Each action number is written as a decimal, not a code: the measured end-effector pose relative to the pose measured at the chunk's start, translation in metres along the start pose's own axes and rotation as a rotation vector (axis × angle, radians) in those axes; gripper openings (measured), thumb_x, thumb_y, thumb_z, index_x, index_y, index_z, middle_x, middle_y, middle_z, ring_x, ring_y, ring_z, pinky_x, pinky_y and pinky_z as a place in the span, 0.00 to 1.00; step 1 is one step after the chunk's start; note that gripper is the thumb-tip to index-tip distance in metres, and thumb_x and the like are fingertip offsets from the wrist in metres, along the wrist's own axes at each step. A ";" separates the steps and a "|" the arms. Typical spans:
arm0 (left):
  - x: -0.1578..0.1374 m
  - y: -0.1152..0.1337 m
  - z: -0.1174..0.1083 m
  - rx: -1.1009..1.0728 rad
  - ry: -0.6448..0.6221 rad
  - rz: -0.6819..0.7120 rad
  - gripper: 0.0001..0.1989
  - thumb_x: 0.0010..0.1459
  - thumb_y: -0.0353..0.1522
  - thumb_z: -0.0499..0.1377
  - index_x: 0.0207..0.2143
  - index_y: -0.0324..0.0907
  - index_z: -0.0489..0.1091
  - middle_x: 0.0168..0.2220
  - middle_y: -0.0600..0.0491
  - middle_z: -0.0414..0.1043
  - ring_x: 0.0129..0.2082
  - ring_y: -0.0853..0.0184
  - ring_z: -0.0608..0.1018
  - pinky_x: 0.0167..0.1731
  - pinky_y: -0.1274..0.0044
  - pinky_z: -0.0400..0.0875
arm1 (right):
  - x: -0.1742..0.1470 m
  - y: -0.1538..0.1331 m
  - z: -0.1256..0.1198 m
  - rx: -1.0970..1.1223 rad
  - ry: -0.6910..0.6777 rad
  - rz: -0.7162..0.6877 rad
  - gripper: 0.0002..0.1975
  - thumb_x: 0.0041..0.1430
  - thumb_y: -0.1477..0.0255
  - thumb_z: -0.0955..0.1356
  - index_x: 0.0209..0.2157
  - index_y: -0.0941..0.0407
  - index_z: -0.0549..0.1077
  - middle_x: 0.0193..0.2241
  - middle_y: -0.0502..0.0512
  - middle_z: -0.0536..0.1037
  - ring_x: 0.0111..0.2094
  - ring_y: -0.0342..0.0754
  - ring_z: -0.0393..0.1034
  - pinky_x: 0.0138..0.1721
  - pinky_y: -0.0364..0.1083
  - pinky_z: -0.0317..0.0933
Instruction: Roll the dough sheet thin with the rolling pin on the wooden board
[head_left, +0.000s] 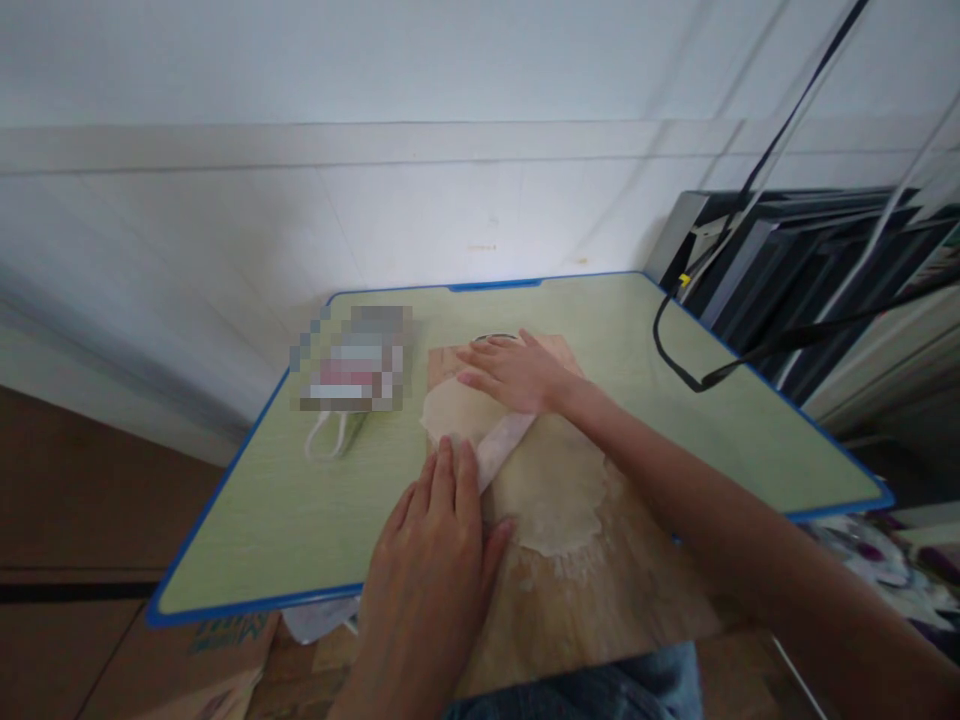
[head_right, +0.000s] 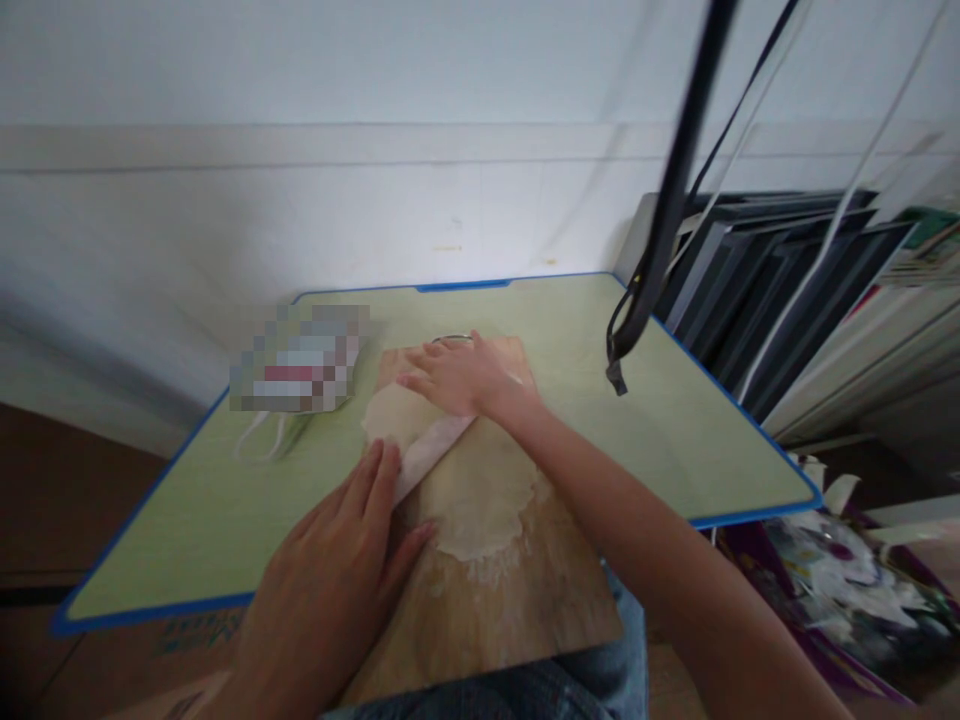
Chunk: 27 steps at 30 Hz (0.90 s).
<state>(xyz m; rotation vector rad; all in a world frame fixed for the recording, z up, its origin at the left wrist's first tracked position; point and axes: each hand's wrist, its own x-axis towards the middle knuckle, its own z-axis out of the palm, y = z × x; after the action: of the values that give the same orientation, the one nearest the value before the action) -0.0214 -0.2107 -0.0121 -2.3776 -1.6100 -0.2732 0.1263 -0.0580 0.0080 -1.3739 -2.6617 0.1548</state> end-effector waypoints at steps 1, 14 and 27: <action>0.000 -0.001 0.000 -0.007 -0.013 -0.002 0.29 0.57 0.36 0.56 0.57 0.29 0.57 0.57 0.34 0.64 0.51 0.51 0.74 0.43 0.65 0.75 | 0.007 -0.001 0.001 0.018 0.007 -0.007 0.28 0.67 0.57 0.51 0.60 0.55 0.59 0.61 0.61 0.61 0.61 0.57 0.53 0.58 0.69 0.42; -0.001 -0.026 0.004 -0.174 -0.081 0.037 0.28 0.61 0.36 0.50 0.59 0.31 0.50 0.55 0.34 0.66 0.48 0.53 0.76 0.41 0.65 0.76 | 0.049 -0.008 0.011 0.029 0.009 -0.065 0.26 0.68 0.58 0.51 0.51 0.59 0.68 0.52 0.65 0.72 0.54 0.60 0.64 0.52 0.68 0.52; -0.007 -0.015 0.002 -0.086 -0.031 0.112 0.32 0.58 0.38 0.55 0.60 0.32 0.50 0.57 0.33 0.63 0.55 0.48 0.70 0.47 0.61 0.73 | 0.016 0.002 0.011 -0.162 -0.028 -0.036 0.27 0.66 0.56 0.52 0.61 0.53 0.59 0.62 0.63 0.60 0.61 0.61 0.52 0.56 0.64 0.49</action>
<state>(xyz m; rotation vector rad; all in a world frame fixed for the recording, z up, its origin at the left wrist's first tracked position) -0.0378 -0.2108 -0.0147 -2.5384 -1.5000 -0.2904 0.1167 -0.0440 -0.0019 -1.3762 -2.7734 -0.0476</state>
